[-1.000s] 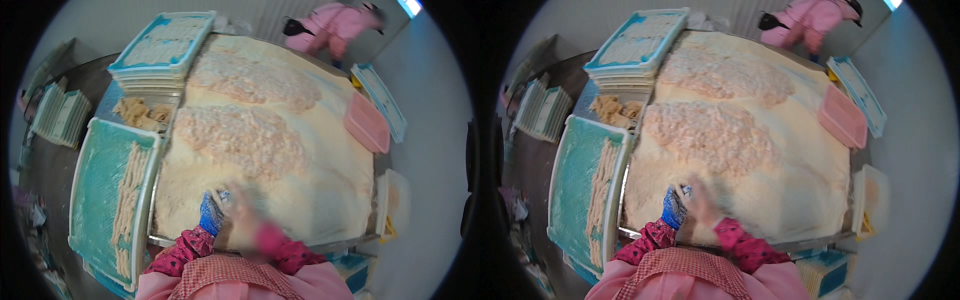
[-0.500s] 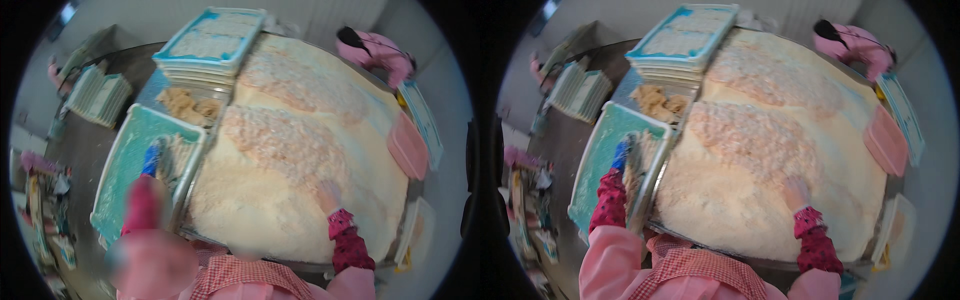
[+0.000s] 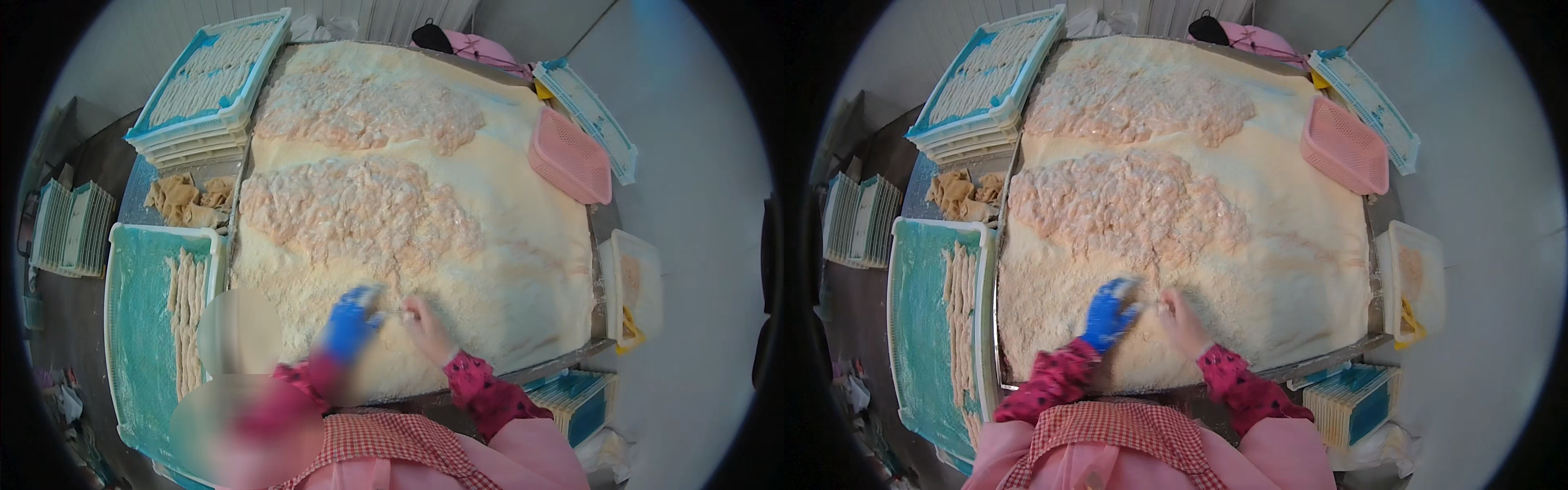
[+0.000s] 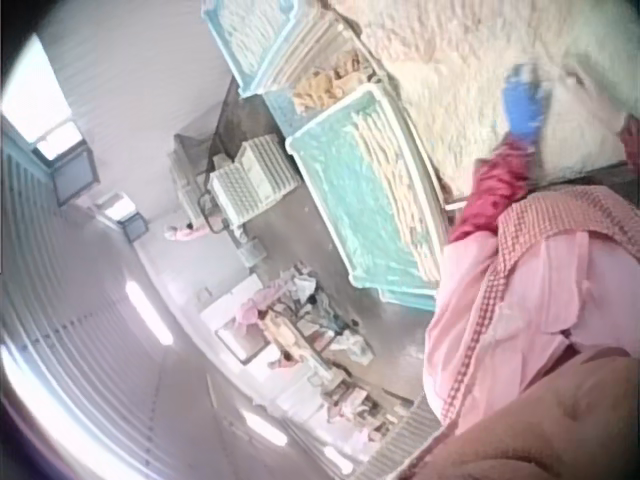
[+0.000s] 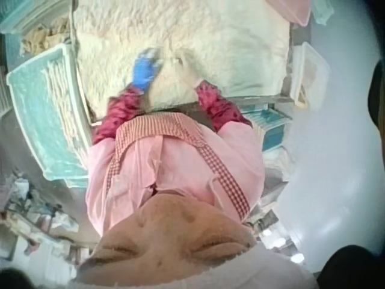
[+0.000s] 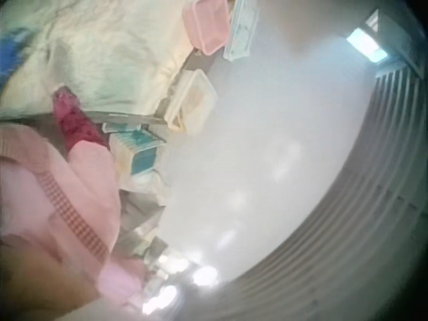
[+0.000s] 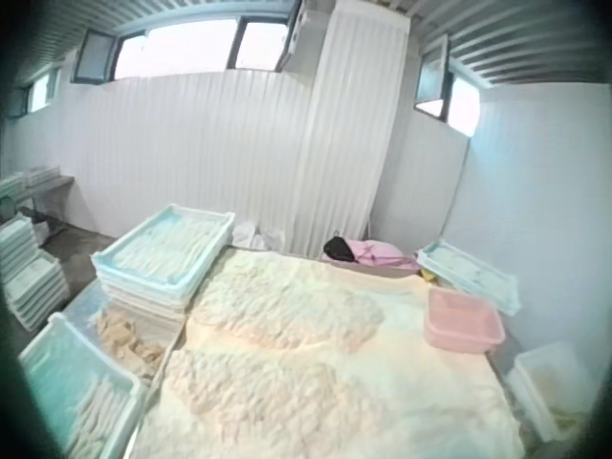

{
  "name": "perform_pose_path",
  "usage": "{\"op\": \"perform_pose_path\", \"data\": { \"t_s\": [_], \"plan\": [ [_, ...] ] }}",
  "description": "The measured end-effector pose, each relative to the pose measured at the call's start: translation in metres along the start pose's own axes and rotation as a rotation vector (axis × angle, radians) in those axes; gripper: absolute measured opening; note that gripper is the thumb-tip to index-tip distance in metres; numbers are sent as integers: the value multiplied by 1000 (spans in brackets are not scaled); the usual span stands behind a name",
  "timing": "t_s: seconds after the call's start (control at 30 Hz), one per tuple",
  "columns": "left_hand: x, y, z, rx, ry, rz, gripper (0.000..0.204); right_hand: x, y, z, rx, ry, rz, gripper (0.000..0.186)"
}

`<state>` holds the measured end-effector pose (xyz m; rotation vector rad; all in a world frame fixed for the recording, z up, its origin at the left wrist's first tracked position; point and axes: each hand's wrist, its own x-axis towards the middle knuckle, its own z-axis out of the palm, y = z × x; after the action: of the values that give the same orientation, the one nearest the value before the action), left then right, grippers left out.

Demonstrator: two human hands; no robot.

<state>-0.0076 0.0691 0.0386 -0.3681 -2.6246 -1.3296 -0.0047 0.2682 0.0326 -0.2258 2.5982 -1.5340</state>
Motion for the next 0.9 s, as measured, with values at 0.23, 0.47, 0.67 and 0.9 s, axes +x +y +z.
{"op": "perform_pose_path", "data": {
  "t_s": [0.23, 0.47, 0.67, 0.9],
  "plan": [
    [12, 18, 90, 152, -593, 119, 32, 112, 8, -46, -771, 83, -267, 28],
    [-47, 4, -52, 104, -496, -31, 31, 70, -29, -57, -294, -19, -184, 13],
    [-54, 11, -81, 361, -211, -9, 61, -5, -1, -57, -501, 47, -150, 40],
    [-20, -8, -14, 66, -378, -254, 48, -15, -20, 3, -353, -104, 11, 48]
  ]
}}
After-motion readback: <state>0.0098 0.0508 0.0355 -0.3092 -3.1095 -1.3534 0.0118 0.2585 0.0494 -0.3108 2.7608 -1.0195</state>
